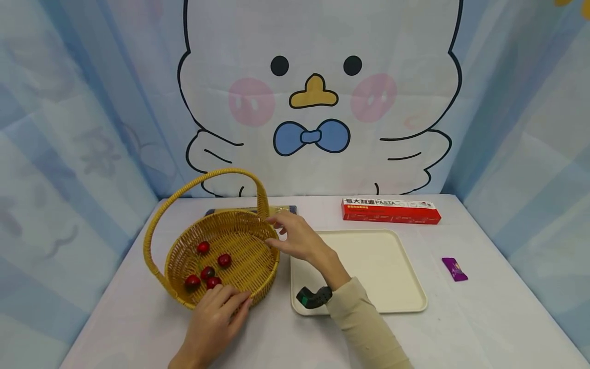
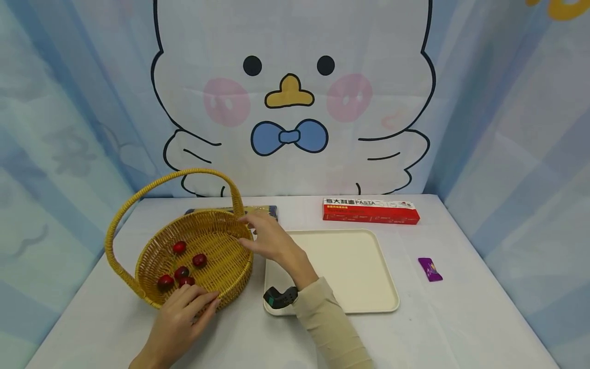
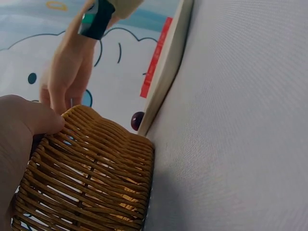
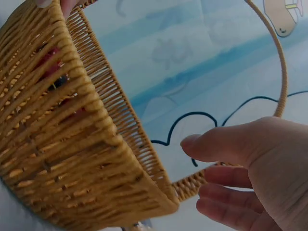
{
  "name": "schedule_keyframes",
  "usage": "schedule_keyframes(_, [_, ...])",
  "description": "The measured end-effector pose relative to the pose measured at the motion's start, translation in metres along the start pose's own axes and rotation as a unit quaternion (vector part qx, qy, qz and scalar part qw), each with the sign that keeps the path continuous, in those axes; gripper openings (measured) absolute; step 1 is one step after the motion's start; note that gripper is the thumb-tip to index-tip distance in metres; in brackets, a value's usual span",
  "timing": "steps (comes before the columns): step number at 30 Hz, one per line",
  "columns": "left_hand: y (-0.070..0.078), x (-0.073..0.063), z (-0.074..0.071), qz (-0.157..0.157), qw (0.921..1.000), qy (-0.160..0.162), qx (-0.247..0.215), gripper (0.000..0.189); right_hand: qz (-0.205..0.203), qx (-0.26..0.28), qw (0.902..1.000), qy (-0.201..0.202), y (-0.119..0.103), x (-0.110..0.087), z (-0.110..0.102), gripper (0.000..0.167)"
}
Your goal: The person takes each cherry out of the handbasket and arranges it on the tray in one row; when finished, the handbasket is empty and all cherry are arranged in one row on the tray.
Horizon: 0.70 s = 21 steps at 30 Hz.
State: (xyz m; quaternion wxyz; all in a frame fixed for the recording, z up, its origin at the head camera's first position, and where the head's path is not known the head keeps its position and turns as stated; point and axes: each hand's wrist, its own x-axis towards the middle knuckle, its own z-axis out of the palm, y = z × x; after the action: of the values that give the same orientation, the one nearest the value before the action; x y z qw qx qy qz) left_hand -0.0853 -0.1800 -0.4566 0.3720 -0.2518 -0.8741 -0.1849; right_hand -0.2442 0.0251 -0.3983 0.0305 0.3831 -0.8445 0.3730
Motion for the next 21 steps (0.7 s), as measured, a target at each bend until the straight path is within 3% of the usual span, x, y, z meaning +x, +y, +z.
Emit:
schedule_keyframes(5, [-0.001,0.0,0.0,-0.001,1.0,0.002,0.004,0.011,-0.006,-0.019,0.9994,-0.029,-0.005,0.012,0.013,0.044])
schedule_keyframes(11, [0.0,0.0,0.0,-0.005,0.9999,-0.002,0.012,0.052,-0.007,-0.037,0.9969,-0.069,-0.01,0.025,0.028,0.044])
schedule_keyframes(14, [0.001,-0.001,0.0,-0.008,0.9998,-0.007,0.014,0.057,0.003,-0.045,0.9946,-0.094,-0.012,0.03,0.036,0.046])
schedule_keyframes(18, [0.001,-0.001,-0.001,-0.008,0.9998,-0.014,0.014,0.049,0.003,-0.062,0.991,-0.119,-0.015,0.035,0.045,0.046])
schedule_keyframes(21, [0.001,-0.002,-0.002,-0.006,0.9997,-0.018,0.015,0.019,-0.003,-0.07,0.9886,-0.133,-0.017,0.038,0.052,0.045])
